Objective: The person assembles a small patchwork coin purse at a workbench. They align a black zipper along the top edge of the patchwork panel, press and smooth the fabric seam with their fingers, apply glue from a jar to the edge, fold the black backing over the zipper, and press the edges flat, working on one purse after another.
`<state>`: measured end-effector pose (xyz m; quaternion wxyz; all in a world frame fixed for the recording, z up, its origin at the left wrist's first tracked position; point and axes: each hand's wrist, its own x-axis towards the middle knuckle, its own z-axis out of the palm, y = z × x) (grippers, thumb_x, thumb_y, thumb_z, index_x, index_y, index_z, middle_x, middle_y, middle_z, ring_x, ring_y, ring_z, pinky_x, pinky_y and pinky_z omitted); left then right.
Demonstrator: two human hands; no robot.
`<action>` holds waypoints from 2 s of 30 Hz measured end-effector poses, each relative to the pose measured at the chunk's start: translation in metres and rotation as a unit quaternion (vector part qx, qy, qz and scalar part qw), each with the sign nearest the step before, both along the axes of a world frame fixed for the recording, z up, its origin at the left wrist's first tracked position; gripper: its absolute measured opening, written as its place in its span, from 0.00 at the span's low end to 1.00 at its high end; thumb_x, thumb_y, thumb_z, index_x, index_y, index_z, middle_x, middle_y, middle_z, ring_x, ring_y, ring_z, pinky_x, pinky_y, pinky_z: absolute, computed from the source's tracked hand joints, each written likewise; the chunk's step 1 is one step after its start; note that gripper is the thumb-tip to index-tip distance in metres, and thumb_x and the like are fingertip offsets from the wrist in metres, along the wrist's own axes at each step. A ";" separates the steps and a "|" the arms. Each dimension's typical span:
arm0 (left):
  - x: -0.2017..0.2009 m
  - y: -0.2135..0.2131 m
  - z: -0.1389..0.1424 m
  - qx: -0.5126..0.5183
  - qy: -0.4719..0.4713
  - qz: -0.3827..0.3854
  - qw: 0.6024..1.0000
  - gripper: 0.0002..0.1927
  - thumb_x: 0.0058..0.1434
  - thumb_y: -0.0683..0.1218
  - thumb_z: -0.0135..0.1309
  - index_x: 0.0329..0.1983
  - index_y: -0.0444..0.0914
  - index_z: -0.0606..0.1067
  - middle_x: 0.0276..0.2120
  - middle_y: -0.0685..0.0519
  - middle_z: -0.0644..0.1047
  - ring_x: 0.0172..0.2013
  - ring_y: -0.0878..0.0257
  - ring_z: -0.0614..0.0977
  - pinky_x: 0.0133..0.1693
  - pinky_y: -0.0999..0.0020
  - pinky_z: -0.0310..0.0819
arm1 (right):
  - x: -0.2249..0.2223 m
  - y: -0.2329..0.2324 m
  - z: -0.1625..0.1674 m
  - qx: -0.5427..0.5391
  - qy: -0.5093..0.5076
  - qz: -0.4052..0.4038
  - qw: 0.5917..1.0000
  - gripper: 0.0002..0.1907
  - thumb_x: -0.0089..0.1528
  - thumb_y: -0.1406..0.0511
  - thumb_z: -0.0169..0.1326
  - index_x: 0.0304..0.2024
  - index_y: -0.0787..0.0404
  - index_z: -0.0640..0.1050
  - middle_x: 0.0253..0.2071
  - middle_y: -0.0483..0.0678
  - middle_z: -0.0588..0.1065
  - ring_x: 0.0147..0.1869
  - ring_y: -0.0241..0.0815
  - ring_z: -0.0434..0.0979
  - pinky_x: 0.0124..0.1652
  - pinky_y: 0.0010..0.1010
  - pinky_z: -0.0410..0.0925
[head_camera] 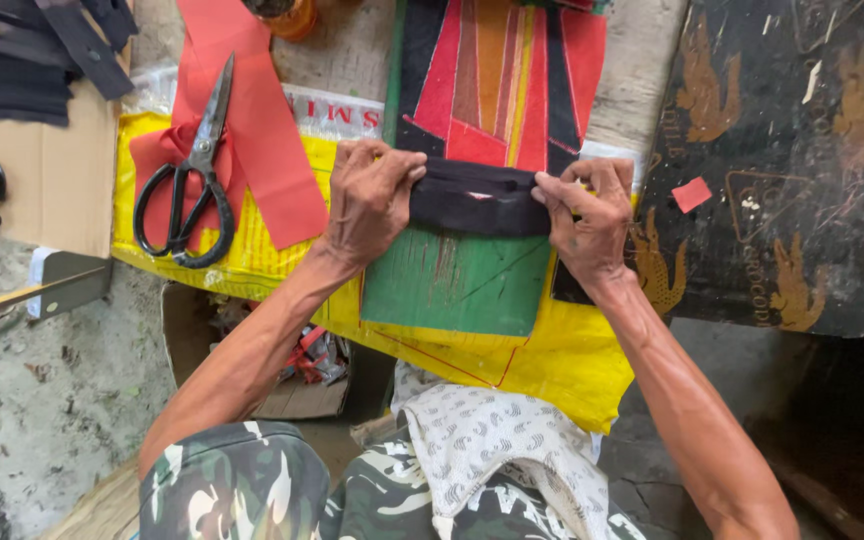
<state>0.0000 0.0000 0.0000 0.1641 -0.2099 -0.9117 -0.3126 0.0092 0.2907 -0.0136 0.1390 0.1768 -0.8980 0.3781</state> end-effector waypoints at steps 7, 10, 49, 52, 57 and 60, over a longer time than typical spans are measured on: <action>-0.007 -0.004 0.001 -0.012 0.024 0.017 0.999 0.11 0.59 0.42 0.69 0.43 0.42 0.80 0.33 0.59 0.80 0.38 0.59 0.75 0.47 0.60 0.62 | -0.007 0.010 0.002 0.024 -0.020 0.011 0.999 0.11 0.58 0.66 0.71 0.43 0.53 0.87 0.32 0.45 0.69 0.42 0.46 0.66 0.46 0.38 0.60; -0.009 0.000 0.002 0.016 -0.006 0.053 0.998 0.10 0.59 0.42 0.69 0.41 0.44 0.80 0.32 0.58 0.78 0.39 0.59 0.76 0.46 0.61 0.61 | -0.014 0.011 -0.002 0.021 -0.012 0.020 0.999 0.10 0.58 0.67 0.70 0.42 0.53 0.87 0.29 0.44 0.69 0.39 0.45 0.66 0.44 0.38 0.59; -0.004 -0.040 -0.004 0.558 -0.458 0.125 0.681 0.26 0.68 0.58 0.42 0.60 0.34 0.65 0.52 0.45 0.78 0.45 0.57 0.85 0.46 0.63 0.82 | 0.010 0.045 0.086 0.044 -0.050 0.049 0.997 0.18 0.56 0.79 0.54 0.46 0.62 0.82 0.54 0.51 0.76 0.58 0.51 0.77 0.59 0.35 0.69; 0.001 -0.036 -0.014 0.541 -0.435 0.129 0.708 0.27 0.71 0.56 0.45 0.61 0.31 0.66 0.54 0.42 0.78 0.45 0.59 0.85 0.46 0.65 0.82 | 0.015 0.049 0.041 -0.136 -0.248 -0.090 0.955 0.17 0.63 0.76 0.53 0.54 0.62 0.79 0.49 0.50 0.77 0.54 0.42 0.80 0.53 0.32 0.73; -0.011 -0.029 -0.024 0.492 -0.417 0.111 0.756 0.25 0.69 0.49 0.54 0.62 0.29 0.69 0.51 0.45 0.80 0.40 0.65 0.83 0.43 0.71 0.78 | -0.034 0.043 -0.017 -0.354 -0.315 -0.061 0.879 0.30 0.66 0.73 0.53 0.69 0.70 0.62 0.51 0.52 0.76 0.52 0.38 0.79 0.51 0.29 0.74; -0.020 -0.023 -0.030 0.435 -0.417 0.136 0.786 0.25 0.67 0.47 0.58 0.63 0.29 0.71 0.45 0.48 0.81 0.37 0.69 0.80 0.39 0.73 0.76 | -0.050 0.037 -0.035 -0.344 -0.336 -0.064 0.874 0.36 0.63 0.73 0.59 0.71 0.72 0.61 0.44 0.51 0.75 0.44 0.35 0.77 0.44 0.25 0.73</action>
